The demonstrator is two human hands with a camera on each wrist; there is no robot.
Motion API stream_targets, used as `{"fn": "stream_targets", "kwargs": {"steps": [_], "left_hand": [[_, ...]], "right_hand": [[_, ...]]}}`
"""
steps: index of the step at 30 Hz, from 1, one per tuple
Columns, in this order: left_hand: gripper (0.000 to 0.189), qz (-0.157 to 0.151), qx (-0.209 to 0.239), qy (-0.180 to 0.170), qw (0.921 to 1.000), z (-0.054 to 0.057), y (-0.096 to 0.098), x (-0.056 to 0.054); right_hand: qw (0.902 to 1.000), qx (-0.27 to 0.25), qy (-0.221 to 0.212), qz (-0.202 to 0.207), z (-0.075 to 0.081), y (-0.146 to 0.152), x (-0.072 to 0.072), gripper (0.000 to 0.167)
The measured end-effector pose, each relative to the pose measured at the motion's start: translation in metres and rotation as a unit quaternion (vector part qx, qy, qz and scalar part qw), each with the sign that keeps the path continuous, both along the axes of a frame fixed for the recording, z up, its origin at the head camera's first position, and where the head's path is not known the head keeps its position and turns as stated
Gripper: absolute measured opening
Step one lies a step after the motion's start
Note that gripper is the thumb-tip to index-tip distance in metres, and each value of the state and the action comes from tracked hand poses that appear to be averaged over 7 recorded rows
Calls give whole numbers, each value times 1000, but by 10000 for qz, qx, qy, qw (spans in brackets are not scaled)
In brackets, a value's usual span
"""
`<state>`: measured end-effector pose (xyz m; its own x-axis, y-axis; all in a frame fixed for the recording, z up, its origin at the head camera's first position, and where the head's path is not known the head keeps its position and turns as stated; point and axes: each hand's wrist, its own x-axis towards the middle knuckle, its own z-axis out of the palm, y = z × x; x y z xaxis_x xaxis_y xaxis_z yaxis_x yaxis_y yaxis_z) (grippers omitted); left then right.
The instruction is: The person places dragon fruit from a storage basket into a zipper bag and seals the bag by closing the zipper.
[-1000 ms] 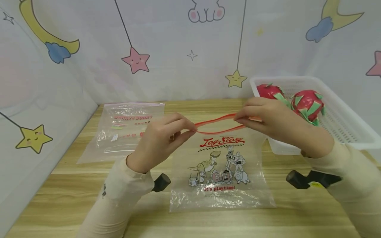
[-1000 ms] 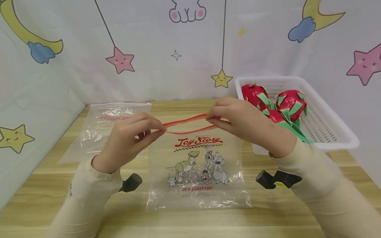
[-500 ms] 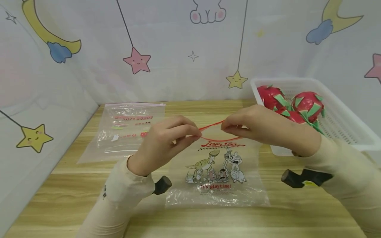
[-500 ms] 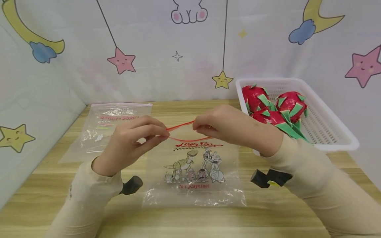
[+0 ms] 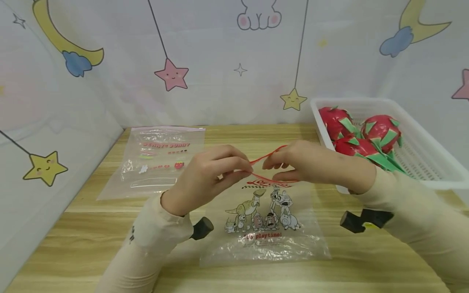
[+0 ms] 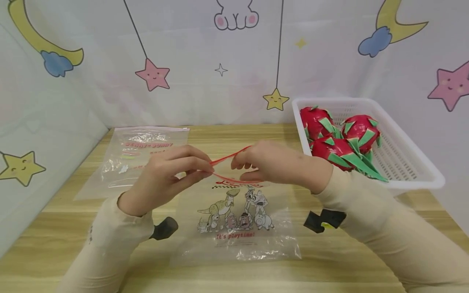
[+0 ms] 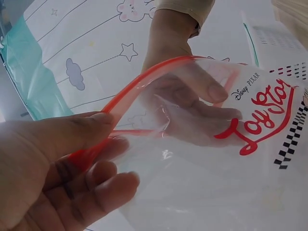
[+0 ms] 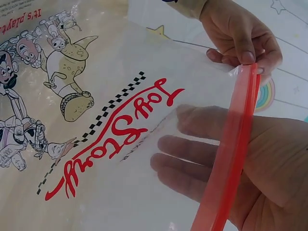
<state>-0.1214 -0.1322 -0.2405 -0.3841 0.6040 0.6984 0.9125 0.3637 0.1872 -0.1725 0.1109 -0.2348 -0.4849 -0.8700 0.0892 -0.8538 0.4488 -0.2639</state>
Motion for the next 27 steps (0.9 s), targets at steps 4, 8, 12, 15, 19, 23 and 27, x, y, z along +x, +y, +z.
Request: {"fn": "stream_targets", "kwargs": {"steps": [4, 8, 12, 15, 19, 23, 27], "left_hand": [[2, -45, -72, -32, 10000, 0, 1, 0], [4, -112, -106, -21, 9999, 0, 1, 0], [2, -206, -159, 12, 9997, 0, 1, 2], [3, -263, -184, 67, 9995, 0, 2, 3], [5, -344, -184, 175, 9991, 0, 3, 4], [5, -430, -144, 232, 9987, 0, 5, 5], [9, -473, -118, 239, 9985, 0, 5, 7]], "right_hand": [[9999, 68, 103, 53, -5, -1, -2, 21], [9997, 96, 200, 132, -11, -5, -5, 19], [9995, 137, 172, 238, -17, -8, -9, 19], [9991, 260, 184, 286, -19, -10, -11, 21], [9978, 529, 403, 81, -21, -11, -11, 27], [9945, 691, 778, -133, -23, -9, -12, 29], [9901, 920, 1036, -234, -25, -6, -14, 34]]}}
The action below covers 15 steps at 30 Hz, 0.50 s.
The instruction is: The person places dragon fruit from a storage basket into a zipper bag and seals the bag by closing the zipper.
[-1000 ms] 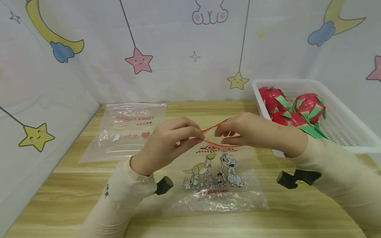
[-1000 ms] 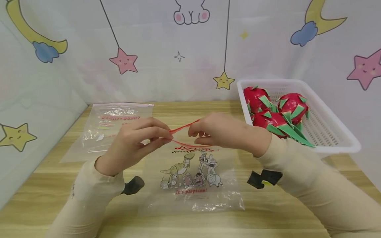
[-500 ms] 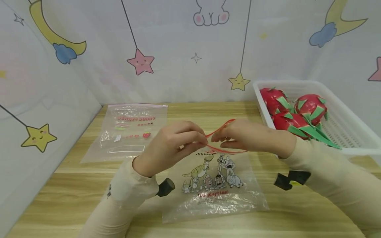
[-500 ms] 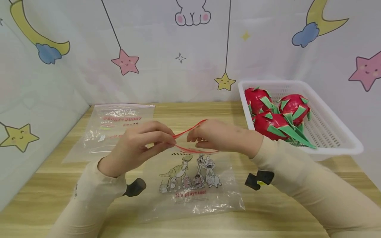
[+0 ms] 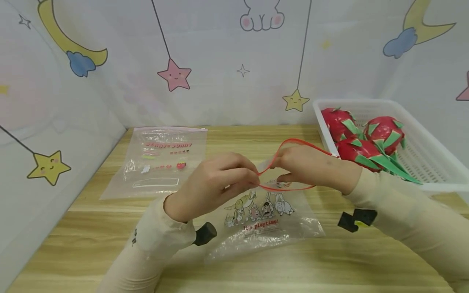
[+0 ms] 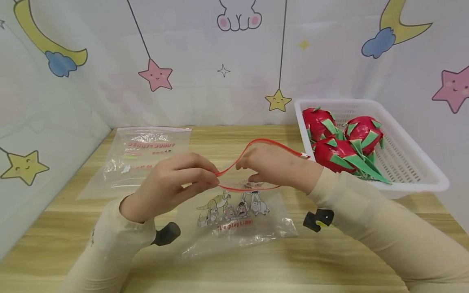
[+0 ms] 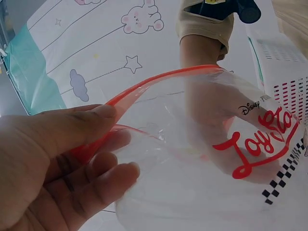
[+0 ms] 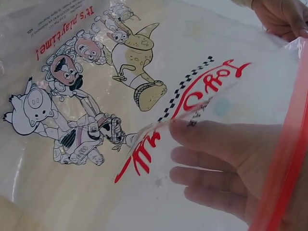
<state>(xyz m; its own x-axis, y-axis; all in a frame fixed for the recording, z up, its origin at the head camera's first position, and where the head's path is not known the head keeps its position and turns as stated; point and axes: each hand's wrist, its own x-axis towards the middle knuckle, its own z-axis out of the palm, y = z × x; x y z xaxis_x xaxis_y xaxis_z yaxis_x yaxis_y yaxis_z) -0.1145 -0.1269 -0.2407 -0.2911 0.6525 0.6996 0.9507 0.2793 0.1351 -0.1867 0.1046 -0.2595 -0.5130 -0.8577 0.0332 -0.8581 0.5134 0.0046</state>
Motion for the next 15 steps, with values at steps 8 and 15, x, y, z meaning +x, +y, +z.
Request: {"fn": "stream_targets", "kwargs": {"steps": [8, 15], "left_hand": [[8, 20, -50, 8, 10000, 1, 0, 1], [10, 86, -43, -26, 10000, 2, -2, 3]], "right_hand": [[9978, 139, 633, 160, -2, 4, -1, 47], [9965, 246, 788, 85, -3, 6, 0, 56]]}}
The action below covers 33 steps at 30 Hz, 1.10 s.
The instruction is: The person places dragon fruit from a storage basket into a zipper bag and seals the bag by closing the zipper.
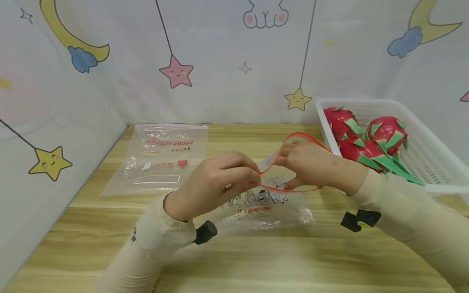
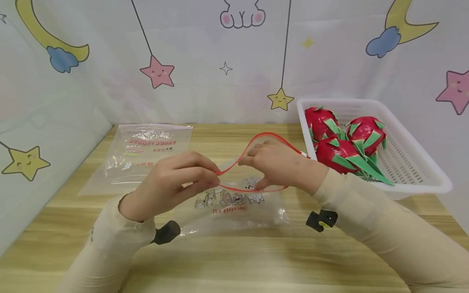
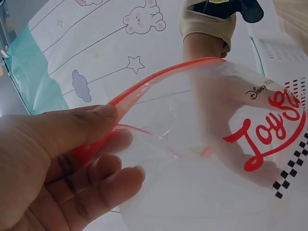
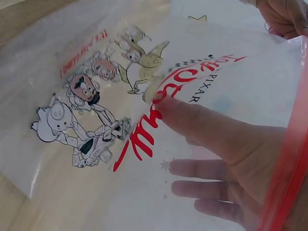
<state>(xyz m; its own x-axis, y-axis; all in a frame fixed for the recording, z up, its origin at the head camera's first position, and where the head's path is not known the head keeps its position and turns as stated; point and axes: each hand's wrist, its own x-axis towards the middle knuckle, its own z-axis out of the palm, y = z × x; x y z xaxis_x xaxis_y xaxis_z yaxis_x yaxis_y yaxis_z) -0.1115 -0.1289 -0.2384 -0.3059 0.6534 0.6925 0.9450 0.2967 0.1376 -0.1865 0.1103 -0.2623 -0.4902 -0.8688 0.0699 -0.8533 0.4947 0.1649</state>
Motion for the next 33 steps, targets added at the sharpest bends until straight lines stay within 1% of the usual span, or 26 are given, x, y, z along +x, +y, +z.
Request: {"fn": "stream_targets", "kwargs": {"steps": [6, 9, 16, 18, 21, 25, 27, 30, 33], "left_hand": [[7, -24, 116, 47, 9999, 1, 1, -1], [6, -11, 167, 48, 9998, 2, 1, -2], [12, -81, 265, 71, 9996, 2, 0, -2], [11, -92, 316, 70, 9994, 1, -1, -2], [7, -65, 430, 83, 9990, 0, -1, -3], [16, -2, 579, 126, 9982, -1, -2, -3], [16, -25, 628, 156, 9979, -1, -2, -5], [14, -89, 679, 196, 9975, -2, -2, -8], [12, -129, 694, 189, 9973, -3, 0, -11]], "right_hand": [[9998, 131, 81, -137, 1, 3, 1, 65], [9997, 119, 85, -195, 4, 6, 3, 68], [9992, -35, 156, -364, 10, 13, 13, 76], [9989, -39, 178, -423, 10, 14, 17, 78], [9983, 53, 133, -557, 13, 17, 21, 76], [9974, 232, -48, -676, 18, 19, 25, 75], [9964, 388, -182, -737, 20, 20, 27, 78], [9947, 570, -318, -801, 22, 22, 29, 74], [9942, 658, -296, -802, 21, 25, 30, 69]]}}
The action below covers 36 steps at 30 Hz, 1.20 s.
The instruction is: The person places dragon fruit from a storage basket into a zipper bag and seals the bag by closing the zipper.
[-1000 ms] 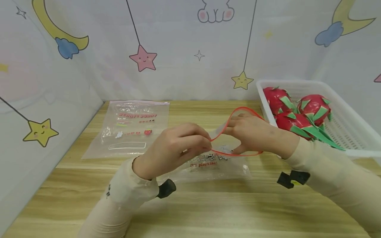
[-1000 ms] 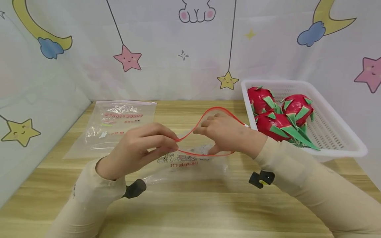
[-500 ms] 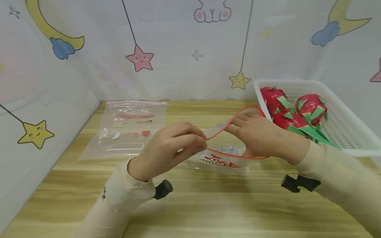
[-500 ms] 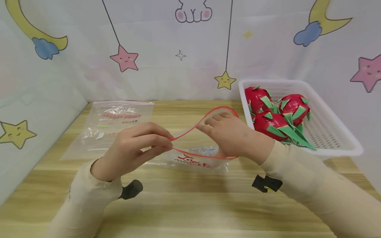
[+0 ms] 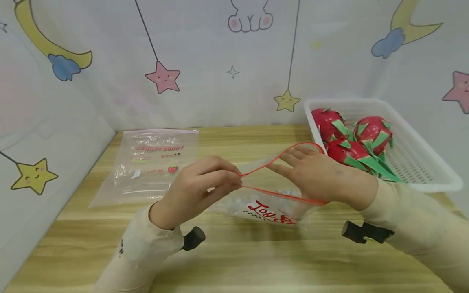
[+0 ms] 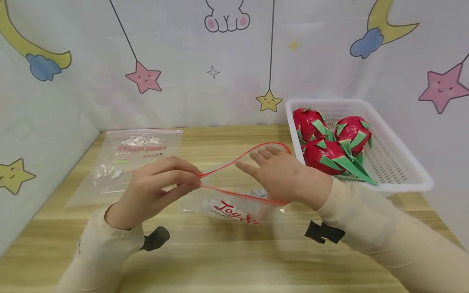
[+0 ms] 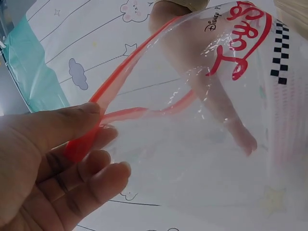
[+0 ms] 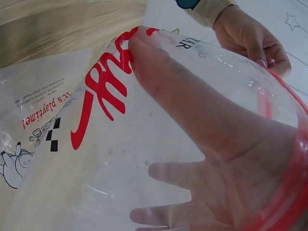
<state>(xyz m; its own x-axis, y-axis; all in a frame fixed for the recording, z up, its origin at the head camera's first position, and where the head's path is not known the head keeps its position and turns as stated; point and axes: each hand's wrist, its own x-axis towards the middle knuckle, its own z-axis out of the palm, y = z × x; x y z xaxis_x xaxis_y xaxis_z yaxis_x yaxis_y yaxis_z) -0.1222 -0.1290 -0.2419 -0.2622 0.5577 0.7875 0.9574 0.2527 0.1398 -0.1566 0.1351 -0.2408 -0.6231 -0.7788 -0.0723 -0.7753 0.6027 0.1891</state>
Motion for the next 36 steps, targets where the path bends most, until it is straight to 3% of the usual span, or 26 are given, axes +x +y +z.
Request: {"fn": "stream_targets", "kwargs": {"steps": [4, 8, 17, 24, 31, 36], "left_hand": [[14, -13, -6, -95, 10000, -2, -1, -4], [18, 26, -41, -204, 9998, -4, -2, -7], [7, 228, -289, -420, 9984, -11, -5, -14], [9, 313, -444, -575, 9969, -18, -6, -19], [4, 406, -565, -752, 9947, -20, -4, -22], [18, 527, -572, -914, 9928, -21, -4, -24]], "right_hand": [[10000, 42, -84, -17, -2, -1, -1, 78], [9989, 88, -442, -102, -3, -3, -3, 95], [9953, 151, -942, -164, -9, -9, -6, 93], [9856, 243, -1613, -451, -19, -14, -13, 97], [9850, 373, -1626, -436, -24, -17, -17, 92], [9867, 348, -1555, -321, -26, -15, -22, 93]]}}
